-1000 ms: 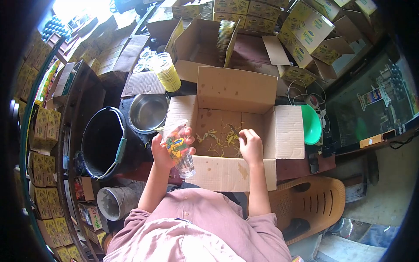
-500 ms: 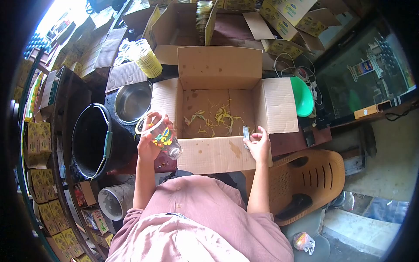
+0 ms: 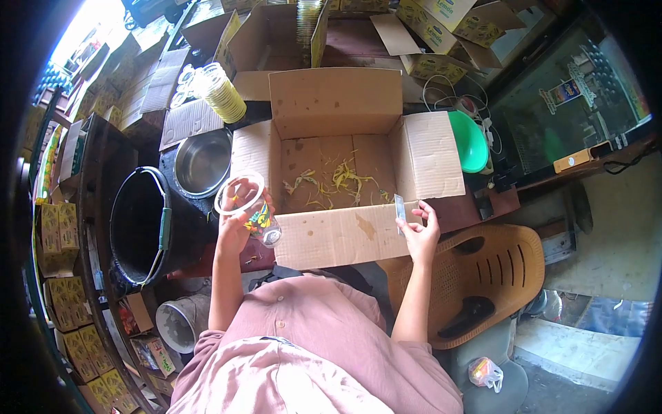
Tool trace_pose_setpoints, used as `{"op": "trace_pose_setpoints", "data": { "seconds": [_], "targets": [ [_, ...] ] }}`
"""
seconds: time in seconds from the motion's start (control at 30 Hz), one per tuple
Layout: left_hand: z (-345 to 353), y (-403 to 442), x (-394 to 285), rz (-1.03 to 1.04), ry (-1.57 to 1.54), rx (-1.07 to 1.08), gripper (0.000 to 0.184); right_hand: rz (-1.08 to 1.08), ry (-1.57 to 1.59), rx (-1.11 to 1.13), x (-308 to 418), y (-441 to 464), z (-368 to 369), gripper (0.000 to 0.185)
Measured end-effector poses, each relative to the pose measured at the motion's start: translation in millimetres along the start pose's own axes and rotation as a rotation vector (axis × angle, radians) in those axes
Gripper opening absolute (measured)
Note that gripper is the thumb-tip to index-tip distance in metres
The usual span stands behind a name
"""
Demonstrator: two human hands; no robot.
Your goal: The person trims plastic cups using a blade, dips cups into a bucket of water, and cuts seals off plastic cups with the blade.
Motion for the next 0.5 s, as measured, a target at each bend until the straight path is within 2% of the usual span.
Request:
{"op": "trace_pose_setpoints", "data": {
  "seconds": [0.17,0.2,0.27,0.43,0.5],
  "targets": [
    [12.7,-1.4,-14.1,0.14,0.208,0.048,0.064,-0.079,-0.011,-0.019,3.7,-6.3,14.2,0.054],
    [14.1,-2.2,-16.0,0.158,0.226,0.049,0.064,-0.145,0.019,0.04,6.5,-11.0,19.8,0.055],
    [13.6,-2.7,-17.5,0.176,0.233,0.021,0.064,-0.139,0.064,0.211,17.5,-25.2,34.7,0.055],
    [20.1,-2.0,-22.3,0.302,0.51,0.034,0.077,-0.248,-0.121,0.262,26.0,-29.5,53.4,0.051],
    [27.5,-3.4,-27.5,0.365,0.608,0.018,0.077,-0.311,-0.33,0.262,37.5,-28.2,51.3,0.05]
  ]
}}
Point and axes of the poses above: each hand's wrist, its own y-axis towards the middle knuckle, its own z-axis out of the palm, x = y × z, the point moved 4 cm from there along y, towards the middle knuckle, and after that the axes turned 14 degrees about -y, right-handed, at the moved point
